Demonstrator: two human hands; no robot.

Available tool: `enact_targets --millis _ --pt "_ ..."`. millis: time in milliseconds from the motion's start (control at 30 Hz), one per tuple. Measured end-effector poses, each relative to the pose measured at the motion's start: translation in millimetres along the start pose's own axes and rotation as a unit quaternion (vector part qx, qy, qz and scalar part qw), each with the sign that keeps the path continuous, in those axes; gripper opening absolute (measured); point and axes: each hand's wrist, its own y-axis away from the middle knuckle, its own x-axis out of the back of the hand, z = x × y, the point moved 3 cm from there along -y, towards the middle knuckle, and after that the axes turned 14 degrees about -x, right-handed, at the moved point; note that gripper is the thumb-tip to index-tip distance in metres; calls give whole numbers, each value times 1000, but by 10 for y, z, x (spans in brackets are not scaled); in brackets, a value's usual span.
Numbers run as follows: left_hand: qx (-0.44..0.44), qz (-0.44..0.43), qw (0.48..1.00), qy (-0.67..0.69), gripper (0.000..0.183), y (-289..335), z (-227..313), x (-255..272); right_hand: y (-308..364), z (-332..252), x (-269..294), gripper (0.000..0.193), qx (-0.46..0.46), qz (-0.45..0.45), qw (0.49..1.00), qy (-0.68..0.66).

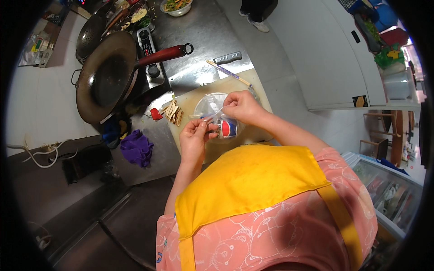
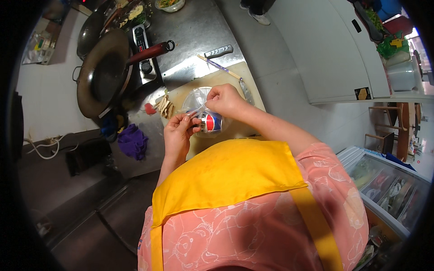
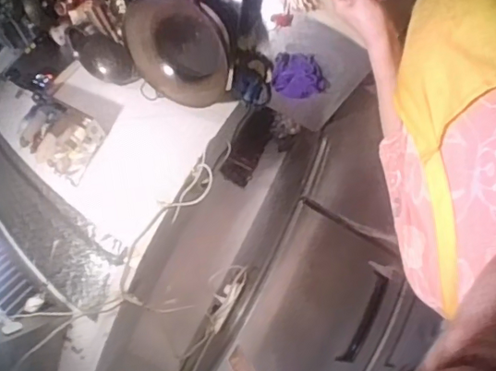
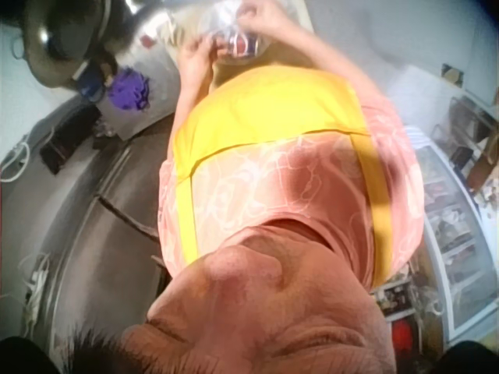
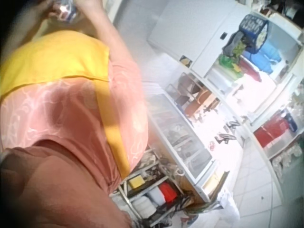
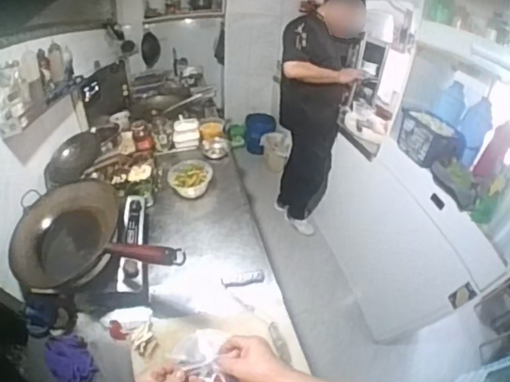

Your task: The person chops green vegetables on a cutting board, places them into a plastic container, seals the container with a lid, and wraps it in a plastic bag. They then place a printed receipt on top of the wrapped container and move it to a table.

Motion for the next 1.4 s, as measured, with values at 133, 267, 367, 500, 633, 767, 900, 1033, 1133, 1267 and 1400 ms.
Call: enact_targets --millis 133,267,367,500,633,767,900,1033,1133,1267,1400 --pt "-14 -16 1000 -13 14 -1 14 -32 78 -96 -31 12 -86 -21 990 -106" --pt "-14 -56 998 -10 15 -14 -24 -137 238 -314 -203 7 -83 -76 987 -119" --pt "-13 -60 998 -5 14 -44 -73 -180 422 -429 -253 10 25 -47 999 1" --pt "-25 -43 999 21 14 -42 -114 -147 581 -482 -305 13 197 37 964 175" --pt "-2 -23 998 59 18 -47 -119 -123 649 -475 -345 17 280 50 925 254" --pt "22 -79 986 142 24 -27 -88 -159 792 -457 -307 20 286 1 897 337" --pt "59 -108 965 233 32 -1 -84 -151 848 -418 -131 23 233 14 922 309" --pt "74 -134 965 215 34 -59 -65 -121 485 -376 22 36 233 68 954 175" --pt "82 -140 961 226 28 -90 -18 -110 198 -180 -26 43 96 -132 986 -15" --pt "30 -79 992 92 21 -84 -13 -85 47 -54 -63 40 37 -210 976 -41" --pt "-124 -50 981 -138 13 -98 -64 -196 47 -112 -84 26 83 -209 974 -11"
